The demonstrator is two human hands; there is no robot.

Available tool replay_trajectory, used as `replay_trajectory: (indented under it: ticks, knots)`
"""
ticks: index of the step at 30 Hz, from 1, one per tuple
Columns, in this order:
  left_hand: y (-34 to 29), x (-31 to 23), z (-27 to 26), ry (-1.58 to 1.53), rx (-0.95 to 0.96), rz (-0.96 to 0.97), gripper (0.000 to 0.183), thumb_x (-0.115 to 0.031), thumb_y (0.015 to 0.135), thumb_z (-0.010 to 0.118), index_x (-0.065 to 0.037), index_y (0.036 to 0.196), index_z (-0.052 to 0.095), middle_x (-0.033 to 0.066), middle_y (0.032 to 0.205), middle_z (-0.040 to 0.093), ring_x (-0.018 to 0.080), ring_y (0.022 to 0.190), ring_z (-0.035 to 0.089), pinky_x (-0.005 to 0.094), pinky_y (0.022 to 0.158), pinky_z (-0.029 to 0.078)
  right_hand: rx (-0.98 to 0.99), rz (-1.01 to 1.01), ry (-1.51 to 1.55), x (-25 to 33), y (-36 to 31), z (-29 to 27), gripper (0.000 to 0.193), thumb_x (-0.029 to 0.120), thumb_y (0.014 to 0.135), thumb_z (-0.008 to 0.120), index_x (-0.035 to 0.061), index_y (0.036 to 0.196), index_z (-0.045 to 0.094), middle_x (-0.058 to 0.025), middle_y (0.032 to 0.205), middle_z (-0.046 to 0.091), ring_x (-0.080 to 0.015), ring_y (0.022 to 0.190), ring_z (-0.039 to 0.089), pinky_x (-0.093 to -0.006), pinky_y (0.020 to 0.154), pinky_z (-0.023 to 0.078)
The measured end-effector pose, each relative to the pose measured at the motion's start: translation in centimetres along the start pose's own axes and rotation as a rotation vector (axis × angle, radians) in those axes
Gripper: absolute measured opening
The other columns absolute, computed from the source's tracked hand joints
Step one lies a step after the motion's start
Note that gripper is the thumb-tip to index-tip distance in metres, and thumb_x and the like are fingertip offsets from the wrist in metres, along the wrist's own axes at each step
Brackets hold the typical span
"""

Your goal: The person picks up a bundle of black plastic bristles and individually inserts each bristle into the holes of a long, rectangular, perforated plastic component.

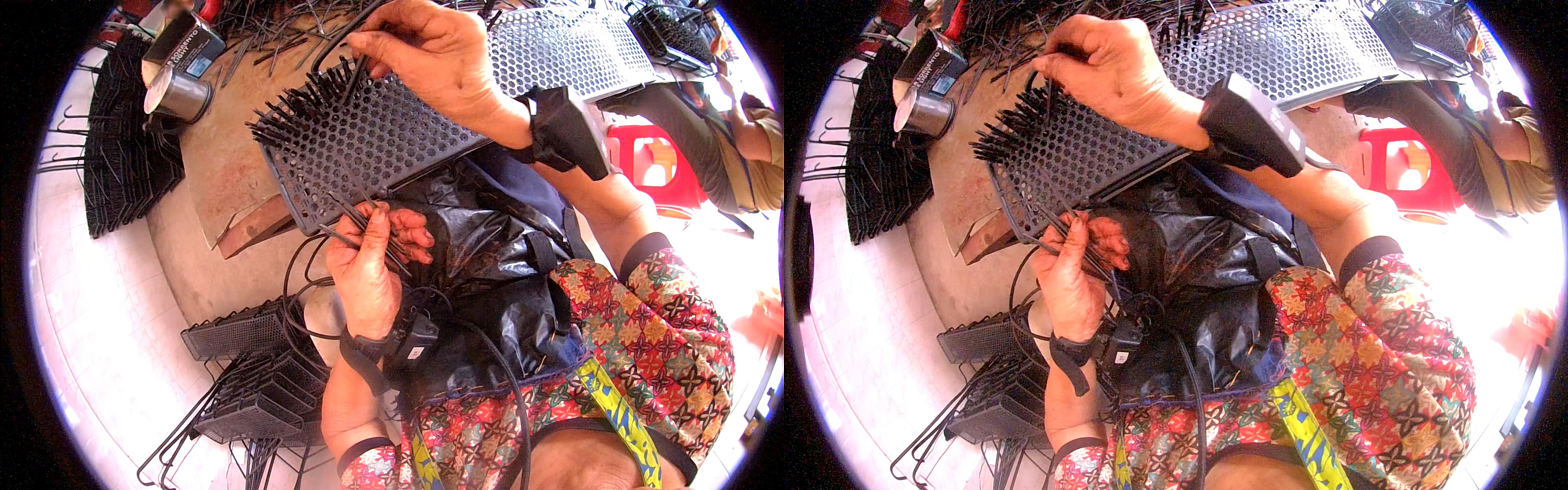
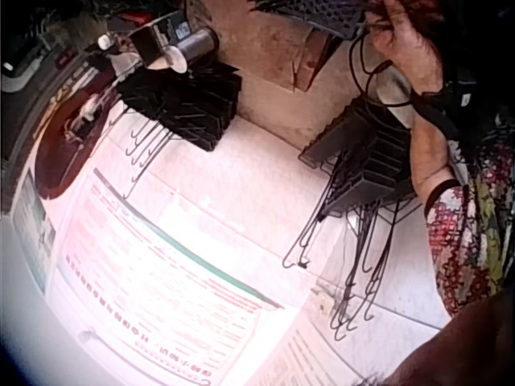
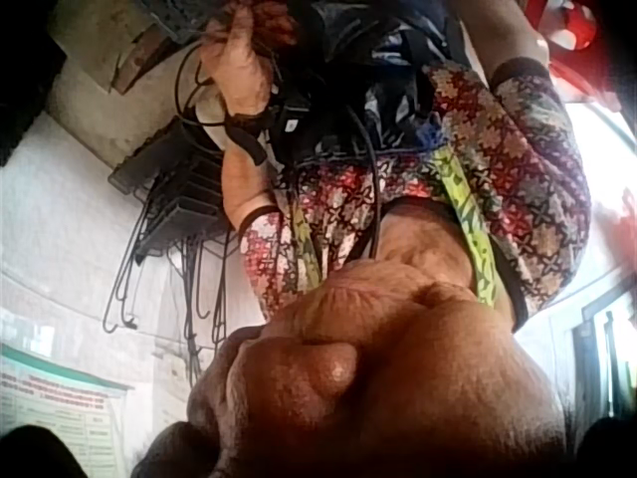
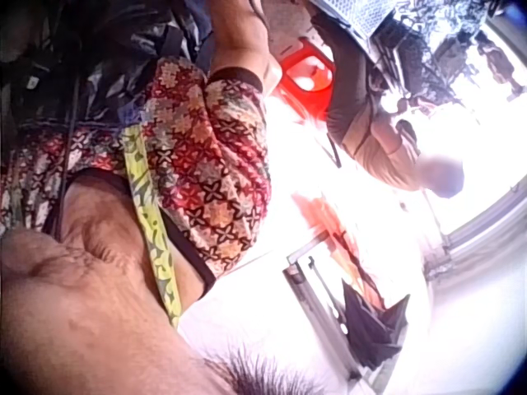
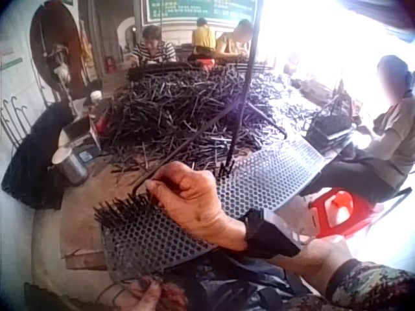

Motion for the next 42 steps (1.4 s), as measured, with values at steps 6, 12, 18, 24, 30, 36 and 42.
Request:
replay_trajectory:
  ticks: [6,12,18,24,30,36,42]
  knots:
    - [-0.2,-0.2,0.2,0.004,-0.014,-0.034,0.017,-0.016,0.085,0.047,0.0,0.089,0.043,0.0174,0.077,0.057,0.0209,0.059,0.057,0.0279,0.046,0.048,0.021,-0.321,-0.243,-0.2,-0.3,1.1,0.011,0.012,0.067,0.064,0.0038,0.07,0.057,-0.012,0.054,0.051,-0.0256,0.048,0.053,-0.0287,0.045,0.043]
    - [-0.2,0.3,0.1,0.03,0.007,-0.029,0.018,-0.017,0.085,0.047,0.0,0.088,0.043,0.0174,0.077,0.056,0.0208,0.059,0.057,0.0283,0.046,0.048,0.267,-0.46,-0.382,-1.0,0.5,2.1,0.013,0.018,0.068,0.06,0.0047,0.067,0.056,-0.0137,0.056,0.052,-0.031,0.056,0.054,-0.0368,0.05,0.045]
    - [-0.2,0.2,0.0,0.037,0.014,-0.039,0.017,-0.017,0.085,0.046,-0.001,0.09,0.044,0.0173,0.077,0.057,0.0204,0.06,0.057,0.0286,0.047,0.048,0.386,-0.541,-0.533,-1.1,2.0,3.2,0.014,0.017,0.058,0.056,0.0026,0.061,0.054,-0.0161,0.058,0.053,-0.0337,0.059,0.054,-0.041,0.052,0.045]
    - [0.1,0.5,-0.5,0.016,0.026,-0.054,0.017,-0.016,0.085,0.045,0.0,0.092,0.044,0.017,0.077,0.057,0.0207,0.061,0.057,0.0292,0.047,0.047,0.46,-0.518,-0.621,-0.8,2.2,3.7,0.014,0.015,0.058,0.056,0.0013,0.062,0.055,-0.0167,0.059,0.053,-0.0338,0.06,0.055,-0.0402,0.054,0.046]
    - [0.2,0.3,-0.4,-0.017,0.044,-0.052,0.018,-0.016,0.085,0.045,0.0,0.095,0.044,0.0175,0.078,0.057,0.021,0.062,0.057,0.0294,0.048,0.048,0.446,-0.648,-0.821,-0.1,0.8,2.4,0.012,0.012,0.055,0.055,0.0011,0.059,0.057,-0.0162,0.058,0.054,-0.0326,0.057,0.056,-0.0384,0.052,0.047]
    - [0.3,0.1,-0.4,-0.043,0.072,-0.045,0.02,-0.016,0.085,0.046,0.001,0.095,0.044,0.0179,0.08,0.057,0.0219,0.062,0.057,0.0293,0.048,0.048,0.381,-0.603,-0.82,-0.4,0.4,2.2,0.014,0.014,0.063,0.056,0.0012,0.067,0.053,-0.0147,0.062,0.052,-0.031,0.06,0.055,-0.0379,0.053,0.046]
    - [0.3,-0.1,0.0,-0.022,0.189,-0.051,0.019,-0.017,0.084,0.048,0.0,0.093,0.045,0.0175,0.078,0.057,0.0216,0.06,0.056,0.027,0.046,0.046,0.503,0.085,-0.272,2.4,-2.8,0.3,0.019,0.016,0.076,0.058,-0.0024,0.081,0.057,-0.0091,0.056,0.054,-0.0128,0.045,0.05,-0.0252,0.043,0.042]
Point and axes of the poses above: each hand's wrist, its own y-axis towards the middle knuckle, its own z-axis out of the palm, x = y × z, the point moved 1 cm from there along y, towards the middle knuckle
